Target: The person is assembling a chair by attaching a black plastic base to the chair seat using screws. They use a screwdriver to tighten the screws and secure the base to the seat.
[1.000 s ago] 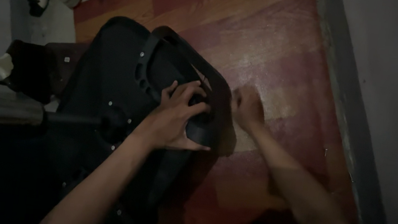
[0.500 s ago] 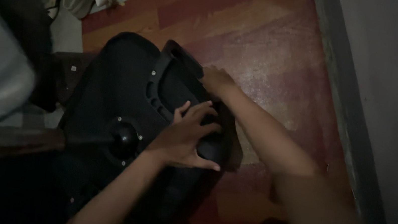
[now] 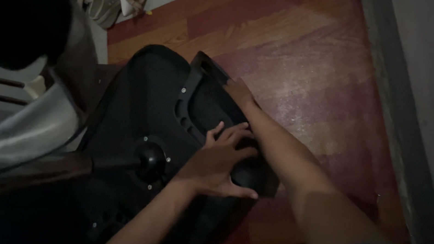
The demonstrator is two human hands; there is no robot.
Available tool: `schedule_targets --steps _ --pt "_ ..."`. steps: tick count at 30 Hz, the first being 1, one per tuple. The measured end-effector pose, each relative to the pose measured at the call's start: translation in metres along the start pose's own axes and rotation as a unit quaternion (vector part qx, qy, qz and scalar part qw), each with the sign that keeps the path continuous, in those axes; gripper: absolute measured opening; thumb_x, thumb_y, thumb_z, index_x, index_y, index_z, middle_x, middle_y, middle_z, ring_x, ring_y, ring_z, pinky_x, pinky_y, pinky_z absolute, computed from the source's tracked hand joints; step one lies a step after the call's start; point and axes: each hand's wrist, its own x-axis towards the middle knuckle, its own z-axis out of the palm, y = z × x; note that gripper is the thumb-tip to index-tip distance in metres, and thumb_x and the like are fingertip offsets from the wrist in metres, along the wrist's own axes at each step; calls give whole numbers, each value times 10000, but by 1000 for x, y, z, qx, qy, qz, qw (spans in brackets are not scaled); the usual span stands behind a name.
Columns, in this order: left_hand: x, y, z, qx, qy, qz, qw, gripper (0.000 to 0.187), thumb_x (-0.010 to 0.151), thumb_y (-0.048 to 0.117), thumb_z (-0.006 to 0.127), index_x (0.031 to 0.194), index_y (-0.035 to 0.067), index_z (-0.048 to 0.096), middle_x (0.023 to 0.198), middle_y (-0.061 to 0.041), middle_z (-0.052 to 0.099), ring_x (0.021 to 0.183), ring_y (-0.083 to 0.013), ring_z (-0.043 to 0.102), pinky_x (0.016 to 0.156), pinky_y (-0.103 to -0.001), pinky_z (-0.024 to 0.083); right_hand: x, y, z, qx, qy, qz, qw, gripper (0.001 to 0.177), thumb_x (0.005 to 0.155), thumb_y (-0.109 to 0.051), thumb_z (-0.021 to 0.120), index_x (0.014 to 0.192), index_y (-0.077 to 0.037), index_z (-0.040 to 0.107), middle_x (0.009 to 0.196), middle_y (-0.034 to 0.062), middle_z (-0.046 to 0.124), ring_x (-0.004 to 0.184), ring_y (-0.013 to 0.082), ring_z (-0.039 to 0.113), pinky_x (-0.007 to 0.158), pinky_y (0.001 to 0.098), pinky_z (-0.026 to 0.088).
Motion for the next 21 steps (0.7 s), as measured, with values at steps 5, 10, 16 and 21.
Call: schedule_targets --steps 5,10,16,21 --pt "-1 -2 2 3 6 0 1000 811 709 737 761 1252 136 709 1479 -150 490 1546 -337 276 1229 -663 109 -4 -3 -5 -74 -58 -56 994 307 976 -171 499 1217 -115 682 1268 95 633 1257 249 524 1003 398 409" --pt "1 -2 -2 -4 -6 -11 1000 790 691 730 751 1231 155 715 1490 -139 484 1543 -330 263 1224 -650 102 -27 -13 -63 345 -8 159 925 390 985 -326 490 1206 -49 654 1258 250 534 1152 428 506 959 464 425" --pt "0 -5 0 -13 4 -17 1000 629 834 653 707 1253 184 705 1503 -145 472 1543 -344 236 1214 -633 92 -87 -5 -125 472 104 221 847 265 970 -246 648 1092 -22 718 1010 137 742 922 267 708 841 369 552" --pt "3 -5 1 5 12 -8 1000 524 883 564 689 1235 177 709 1483 -145 475 1530 -343 250 1199 -625 123 -152 -2 -174 747 128 275 592 263 1015 -186 596 1263 -102 613 1030 65 721 845 155 660 736 286 543"
